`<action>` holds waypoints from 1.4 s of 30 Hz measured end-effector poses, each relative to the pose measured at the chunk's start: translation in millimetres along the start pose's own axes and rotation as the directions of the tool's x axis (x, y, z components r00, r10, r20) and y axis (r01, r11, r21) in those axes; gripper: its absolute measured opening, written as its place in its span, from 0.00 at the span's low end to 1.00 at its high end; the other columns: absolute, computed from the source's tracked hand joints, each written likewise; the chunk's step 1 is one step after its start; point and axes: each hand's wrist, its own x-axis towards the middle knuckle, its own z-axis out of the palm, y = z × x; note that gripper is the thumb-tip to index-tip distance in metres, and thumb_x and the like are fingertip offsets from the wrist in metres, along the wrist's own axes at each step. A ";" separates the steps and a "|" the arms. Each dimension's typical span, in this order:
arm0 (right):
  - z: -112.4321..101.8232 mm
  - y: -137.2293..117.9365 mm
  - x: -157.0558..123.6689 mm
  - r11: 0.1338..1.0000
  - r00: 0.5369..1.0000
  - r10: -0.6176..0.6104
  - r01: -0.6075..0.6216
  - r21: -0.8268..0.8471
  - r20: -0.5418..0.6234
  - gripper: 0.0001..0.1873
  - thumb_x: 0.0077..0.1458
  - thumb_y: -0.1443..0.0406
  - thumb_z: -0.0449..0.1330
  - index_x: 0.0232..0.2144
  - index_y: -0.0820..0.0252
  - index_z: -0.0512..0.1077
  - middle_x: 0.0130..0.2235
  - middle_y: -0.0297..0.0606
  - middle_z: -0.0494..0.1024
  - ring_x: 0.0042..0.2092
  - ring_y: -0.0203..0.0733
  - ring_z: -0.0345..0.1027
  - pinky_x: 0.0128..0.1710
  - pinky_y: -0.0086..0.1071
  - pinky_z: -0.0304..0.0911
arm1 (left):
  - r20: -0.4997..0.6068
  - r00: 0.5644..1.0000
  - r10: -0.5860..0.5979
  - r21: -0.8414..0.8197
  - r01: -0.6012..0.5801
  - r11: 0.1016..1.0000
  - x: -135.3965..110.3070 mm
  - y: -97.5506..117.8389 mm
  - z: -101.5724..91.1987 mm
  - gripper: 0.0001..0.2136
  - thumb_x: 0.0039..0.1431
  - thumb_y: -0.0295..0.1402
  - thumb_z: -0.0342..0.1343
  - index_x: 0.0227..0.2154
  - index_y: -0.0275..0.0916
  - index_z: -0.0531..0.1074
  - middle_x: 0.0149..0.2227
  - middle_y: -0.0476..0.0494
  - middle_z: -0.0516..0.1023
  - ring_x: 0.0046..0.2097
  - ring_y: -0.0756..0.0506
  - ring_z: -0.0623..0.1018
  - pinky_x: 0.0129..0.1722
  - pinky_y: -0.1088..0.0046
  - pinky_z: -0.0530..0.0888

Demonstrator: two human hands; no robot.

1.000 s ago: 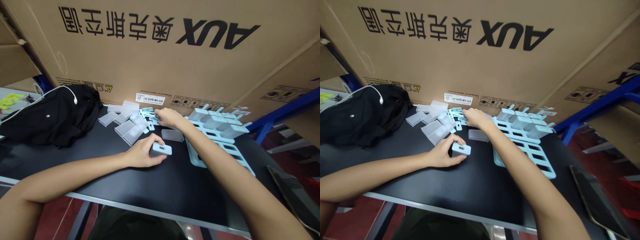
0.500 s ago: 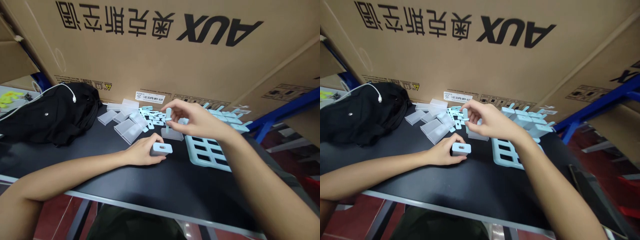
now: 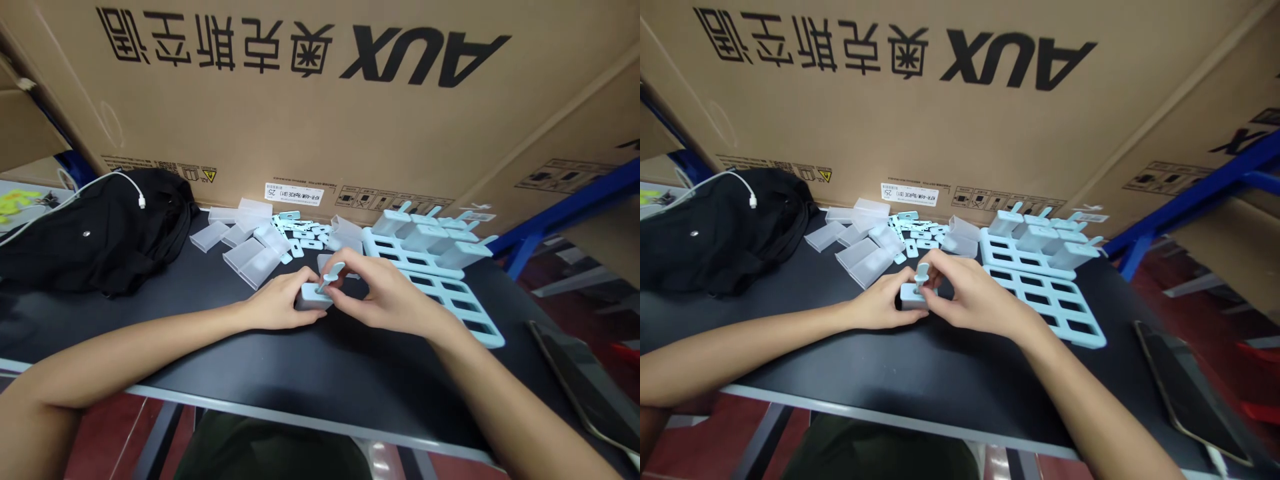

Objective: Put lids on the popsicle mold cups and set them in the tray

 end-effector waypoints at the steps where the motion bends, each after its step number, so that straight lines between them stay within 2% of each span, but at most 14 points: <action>1: 0.6 1.1 -1.8 1.000 1.000 -0.001 0.001 -0.005 -0.007 0.07 0.62 0.69 0.59 0.42 0.55 0.66 0.36 0.33 0.77 0.35 0.36 0.72 0.36 0.29 0.66 | 0.004 1.000 -0.011 0.000 0.011 1.000 0.2 0.0 -0.1 0.19 0.60 0.41 0.65 0.49 0.43 0.66 0.46 0.43 0.80 0.46 0.40 0.82 0.47 0.63 0.77; 7: 3.4 8.0 -8.2 1.000 0.997 -0.011 0.010 0.023 0.072 0.15 0.64 0.64 0.62 0.52 0.54 0.70 0.47 0.40 0.78 0.47 0.42 0.72 0.47 0.36 0.69 | 0.040 0.999 0.009 -0.013 -0.008 1.000 1.0 -0.4 -0.6 0.22 0.62 0.40 0.64 0.55 0.43 0.66 0.54 0.41 0.79 0.54 0.38 0.81 0.54 0.61 0.76; 11: -0.2 9.7 -8.8 0.999 0.992 -0.040 0.043 -0.025 0.119 0.14 0.66 0.61 0.62 0.53 0.54 0.73 0.44 0.40 0.79 0.46 0.45 0.72 0.47 0.39 0.69 | 0.070 0.997 -0.024 0.048 0.021 0.999 1.2 -1.0 -0.2 0.19 0.62 0.43 0.63 0.51 0.42 0.68 0.48 0.42 0.79 0.48 0.38 0.82 0.48 0.62 0.77; 15: -30.2 9.2 -14.8 0.990 0.992 0.018 0.000 -0.143 0.127 0.13 0.64 0.60 0.61 0.51 0.51 0.76 0.43 0.40 0.81 0.44 0.47 0.73 0.43 0.39 0.69 | 0.130 0.988 -0.087 0.055 0.081 0.995 1.3 -0.6 -0.1 0.20 0.61 0.46 0.65 0.47 0.43 0.66 0.42 0.45 0.79 0.42 0.42 0.81 0.40 0.66 0.75; 19: -78.3 22.5 -34.1 0.922 0.990 0.134 -0.142 -0.361 -0.047 0.14 0.60 0.59 0.61 0.48 0.50 0.76 0.43 0.39 0.81 0.38 0.45 0.73 0.38 0.38 0.67 | 0.172 0.981 -0.084 0.025 0.080 0.996 1.8 0.4 -0.4 0.16 0.63 0.42 0.64 0.47 0.43 0.66 0.43 0.46 0.78 0.44 0.44 0.80 0.41 0.68 0.75; 21: -97.8 37.9 -46.7 0.841 0.964 0.225 -0.265 -0.472 -0.140 0.15 0.57 0.58 0.60 0.46 0.52 0.75 0.40 0.40 0.81 0.36 0.45 0.72 0.37 0.39 0.65 | 0.182 0.981 -0.072 0.060 0.062 0.996 2.1 0.8 -0.5 0.13 0.65 0.40 0.62 0.47 0.43 0.67 0.44 0.46 0.78 0.44 0.45 0.80 0.42 0.68 0.75; 23: -110.0 57.0 -58.8 0.743 0.915 0.337 -0.402 -0.535 -0.221 0.15 0.53 0.58 0.60 0.43 0.54 0.74 0.37 0.41 0.80 0.36 0.47 0.73 0.39 0.40 0.64 | 0.193 0.980 -0.054 0.089 0.037 0.995 2.5 1.1 -0.6 0.11 0.66 0.38 0.60 0.46 0.43 0.67 0.45 0.46 0.77 0.45 0.45 0.80 0.43 0.68 0.75; 26: -114.8 85.2 -72.1 0.597 0.810 0.510 -0.576 -0.558 -0.291 0.15 0.49 0.60 0.59 0.40 0.56 0.73 0.35 0.43 0.79 0.38 0.49 0.74 0.42 0.39 0.64 | 0.206 0.978 -0.031 0.118 0.006 0.993 3.0 1.5 -0.9 0.07 0.66 0.36 0.59 0.43 0.43 0.68 0.44 0.47 0.76 0.45 0.46 0.79 0.44 0.68 0.75; 29: -111.0 105.3 -79.4 0.486 0.729 0.605 -0.657 -0.576 -0.321 0.15 0.49 0.61 0.58 0.41 0.58 0.72 0.34 0.44 0.78 0.37 0.49 0.74 0.41 0.38 0.64 | 0.215 0.976 -0.017 0.147 -0.015 0.989 3.6 1.4 -1.0 0.04 0.67 0.35 0.58 0.41 0.43 0.69 0.43 0.47 0.77 0.44 0.45 0.78 0.45 0.69 0.74; 31: -108.6 113.9 -82.9 0.466 0.720 0.611 -0.662 -0.587 -0.328 0.16 0.50 0.61 0.57 0.41 0.58 0.71 0.35 0.45 0.79 0.37 0.49 0.73 0.41 0.38 0.64 | 0.218 0.976 -0.011 0.161 -0.025 0.987 4.1 1.0 -0.9 0.03 0.67 0.34 0.57 0.41 0.43 0.70 0.43 0.46 0.77 0.44 0.45 0.78 0.46 0.68 0.74; 37: -107.6 124.0 -93.1 0.447 0.741 0.580 -0.636 -0.629 -0.338 0.18 0.51 0.59 0.55 0.43 0.59 0.72 0.39 0.48 0.80 0.40 0.51 0.73 0.41 0.39 0.64 | 0.226 0.974 0.002 0.178 -0.043 0.983 4.7 0.2 -0.4 0.01 0.67 0.33 0.57 0.39 0.43 0.71 0.42 0.47 0.78 0.45 0.45 0.78 0.47 0.68 0.74; 42: -104.3 119.3 -96.8 0.353 0.706 0.585 -0.665 -0.658 -0.399 0.19 0.53 0.57 0.54 0.45 0.56 0.72 0.43 0.48 0.80 0.43 0.54 0.72 0.37 0.40 0.62 | 0.231 0.973 0.012 0.178 -0.055 0.982 5.5 1.0 -0.5 0.01 0.67 0.32 0.56 0.39 0.43 0.70 0.42 0.47 0.78 0.46 0.44 0.77 0.48 0.67 0.74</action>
